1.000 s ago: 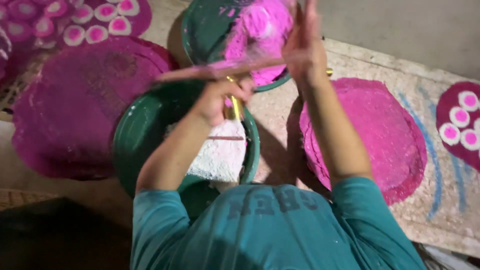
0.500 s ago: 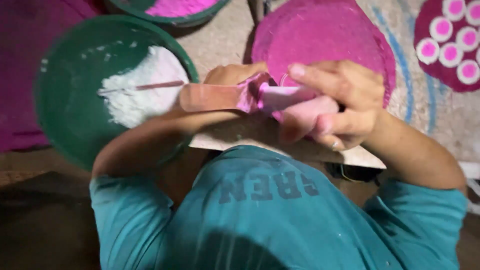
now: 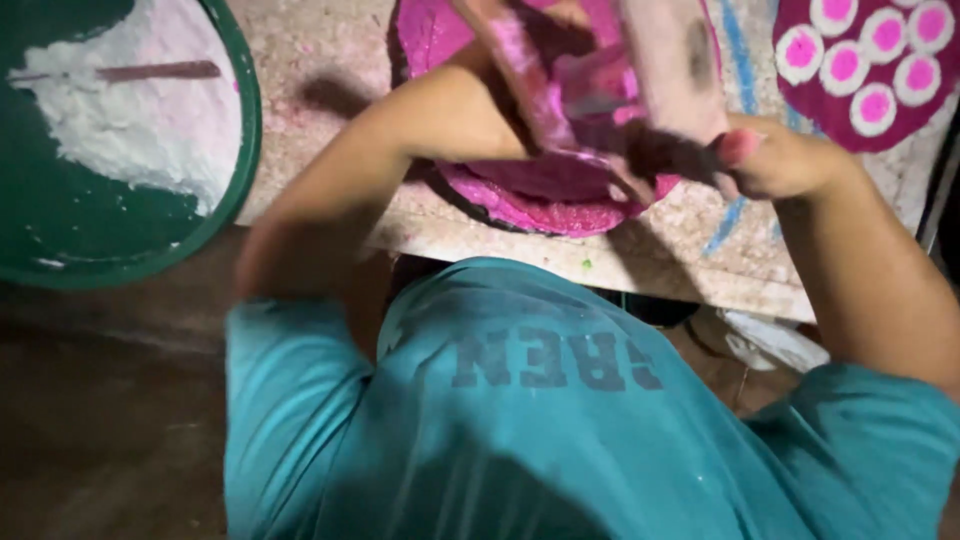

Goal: The person scoops white and pink powders into a handheld mold, presses the mold onto a pink glittery mat, and releases circular layered pieces. The person repeats this process to form multiple white and pink circles arranged on the mat.

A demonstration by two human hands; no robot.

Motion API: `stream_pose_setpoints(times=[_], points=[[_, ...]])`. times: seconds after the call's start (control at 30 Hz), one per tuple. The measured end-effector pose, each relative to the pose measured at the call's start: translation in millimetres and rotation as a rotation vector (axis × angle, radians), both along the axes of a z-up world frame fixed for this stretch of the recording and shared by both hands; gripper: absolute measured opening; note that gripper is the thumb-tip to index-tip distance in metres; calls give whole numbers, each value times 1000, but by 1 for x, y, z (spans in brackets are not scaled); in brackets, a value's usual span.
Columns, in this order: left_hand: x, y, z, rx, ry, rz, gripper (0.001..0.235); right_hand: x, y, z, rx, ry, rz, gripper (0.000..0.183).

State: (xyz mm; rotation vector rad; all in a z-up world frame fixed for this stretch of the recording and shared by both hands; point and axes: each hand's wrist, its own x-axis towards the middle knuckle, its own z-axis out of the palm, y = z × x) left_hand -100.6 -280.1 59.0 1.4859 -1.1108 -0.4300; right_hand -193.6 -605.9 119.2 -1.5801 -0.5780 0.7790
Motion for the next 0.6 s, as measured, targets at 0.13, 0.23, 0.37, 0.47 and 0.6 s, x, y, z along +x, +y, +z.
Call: stream_pose_setpoints(times=[0.13,0.23,0.37,0.47,0.6], points=[[10,-10,-5,-842,348,-328,76,19,-16,-23,-133,439,57,119],[11,-38,-37,-1210,642,-325,84,26,-16,-48,-321,567,18,117],[30,-51,-98,-1262,772,-75,60,59,-30,-61,-451,555,44,112],[49,-56,-142,-1371,731,-16,53,83,-34,-63,-569,510,79,108],[64,-54,-183,-1458,719,147,48,97,-13,-62,-951,322,85,102]])
